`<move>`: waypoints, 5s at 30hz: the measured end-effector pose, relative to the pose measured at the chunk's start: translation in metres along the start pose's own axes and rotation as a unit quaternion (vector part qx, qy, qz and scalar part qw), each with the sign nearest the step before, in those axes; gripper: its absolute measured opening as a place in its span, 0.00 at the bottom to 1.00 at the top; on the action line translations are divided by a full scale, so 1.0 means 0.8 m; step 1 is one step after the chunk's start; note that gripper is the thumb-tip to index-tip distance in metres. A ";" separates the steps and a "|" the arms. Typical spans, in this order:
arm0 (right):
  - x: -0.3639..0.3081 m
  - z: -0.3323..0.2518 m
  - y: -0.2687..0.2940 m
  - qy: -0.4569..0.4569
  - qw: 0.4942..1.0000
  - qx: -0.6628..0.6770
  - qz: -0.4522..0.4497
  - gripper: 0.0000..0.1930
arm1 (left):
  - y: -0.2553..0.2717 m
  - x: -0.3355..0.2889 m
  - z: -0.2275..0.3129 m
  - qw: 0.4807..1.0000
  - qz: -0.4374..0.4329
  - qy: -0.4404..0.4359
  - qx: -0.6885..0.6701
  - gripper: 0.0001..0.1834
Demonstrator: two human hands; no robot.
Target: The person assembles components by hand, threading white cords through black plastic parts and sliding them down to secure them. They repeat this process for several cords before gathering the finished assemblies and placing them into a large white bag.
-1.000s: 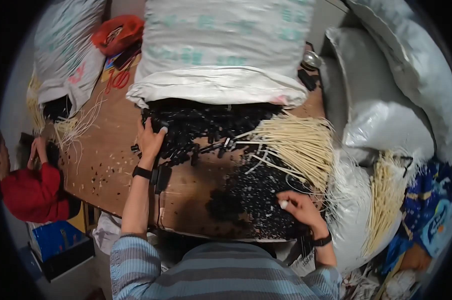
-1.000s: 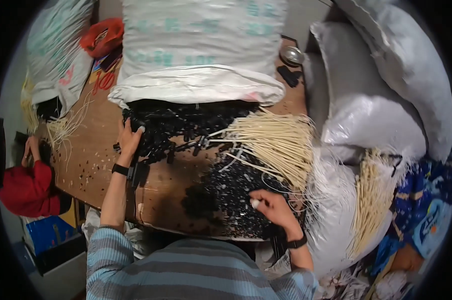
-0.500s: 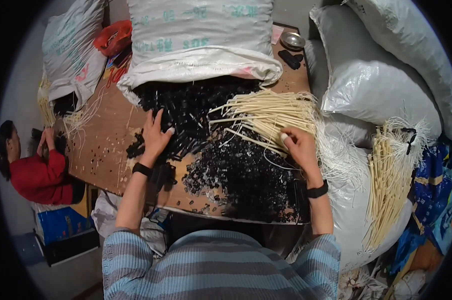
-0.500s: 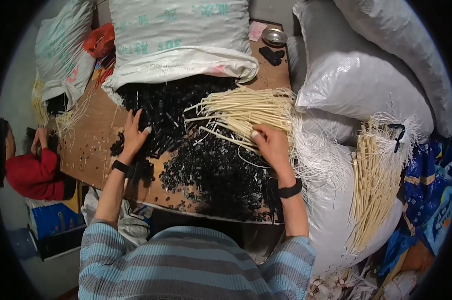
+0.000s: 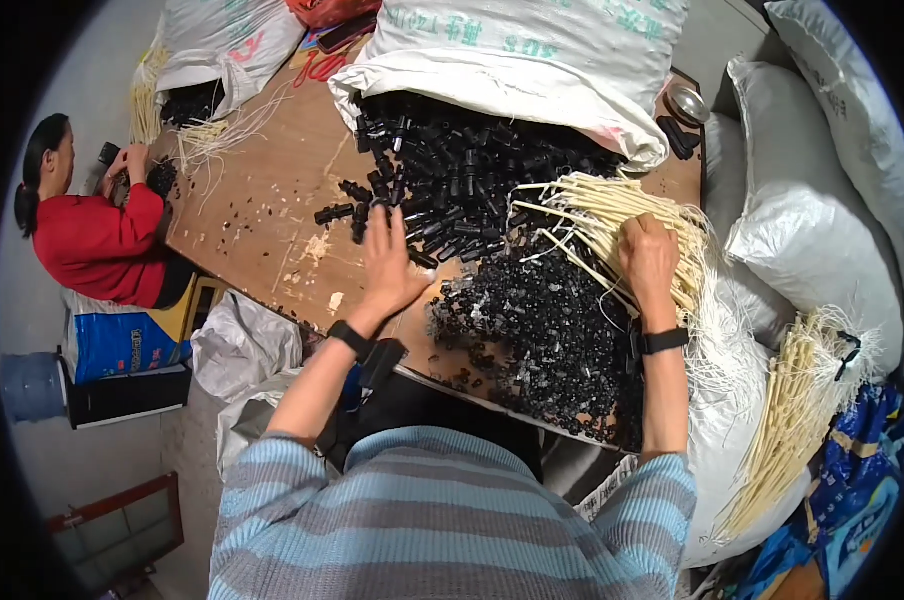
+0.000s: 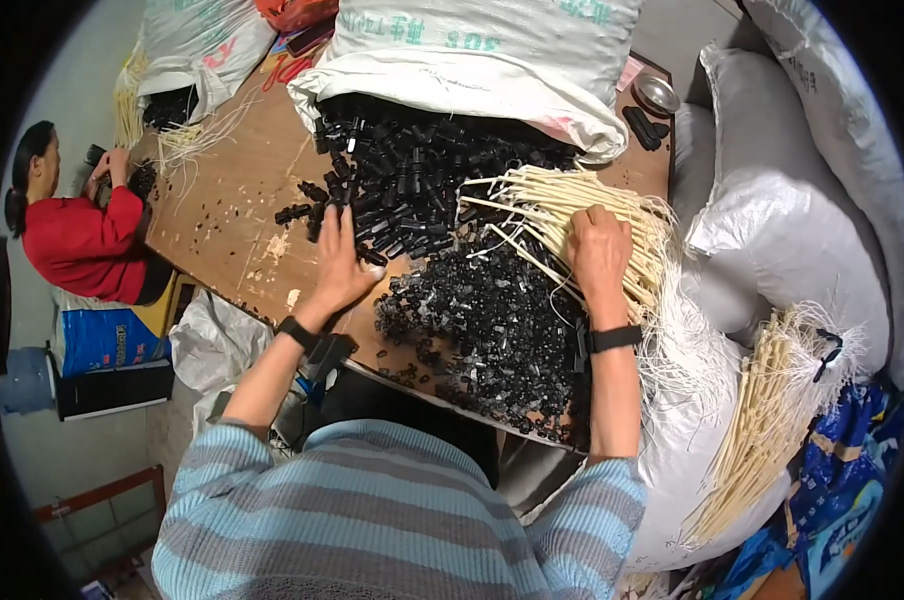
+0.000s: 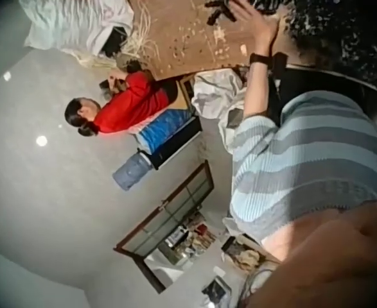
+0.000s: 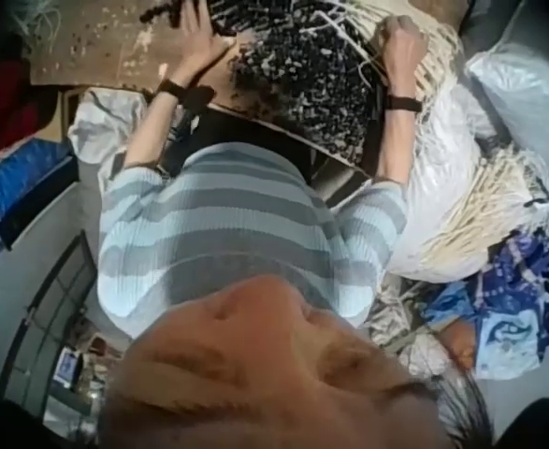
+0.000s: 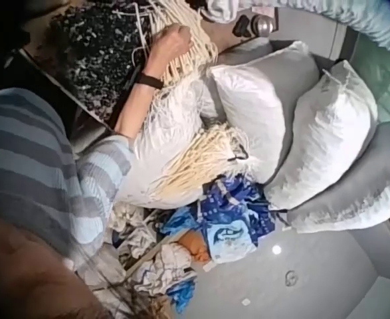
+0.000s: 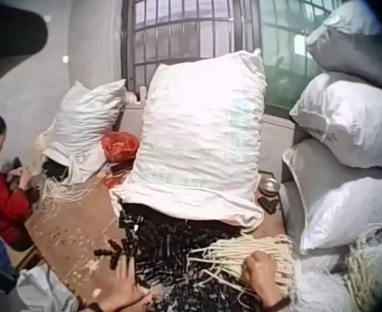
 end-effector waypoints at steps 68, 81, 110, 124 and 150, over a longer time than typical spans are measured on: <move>-0.111 -0.155 0.054 -0.219 0.629 0.745 -0.028 0.11 | 0.043 -0.045 0.029 0.991 -0.121 -0.006 -0.047 0.11; -0.095 -0.225 0.042 -0.094 0.923 0.361 -0.091 0.06 | 0.043 -0.055 0.092 0.920 -0.289 0.030 -0.264 0.18; -0.101 -0.228 0.031 -0.094 0.911 0.384 -0.116 0.05 | 0.036 -0.049 0.088 0.910 -0.120 -0.189 -0.350 0.13; -0.120 -0.225 0.025 -0.250 0.823 0.477 -0.181 0.07 | 0.031 -0.035 0.029 0.954 -0.063 -0.255 -0.146 0.17; -0.098 -0.235 0.000 -0.372 0.635 0.665 -0.126 0.08 | 0.039 -0.066 0.119 0.923 -0.056 -0.201 -0.324 0.10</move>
Point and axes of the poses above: each hand's wrist, its own x-axis towards the middle knuckle, its own y-axis out of the back of the hand, z = x × y, the point moved 2 cm from there along x, towards the middle knuckle, and after that the axes turned 3 degrees about y, right-handed, at the moved point
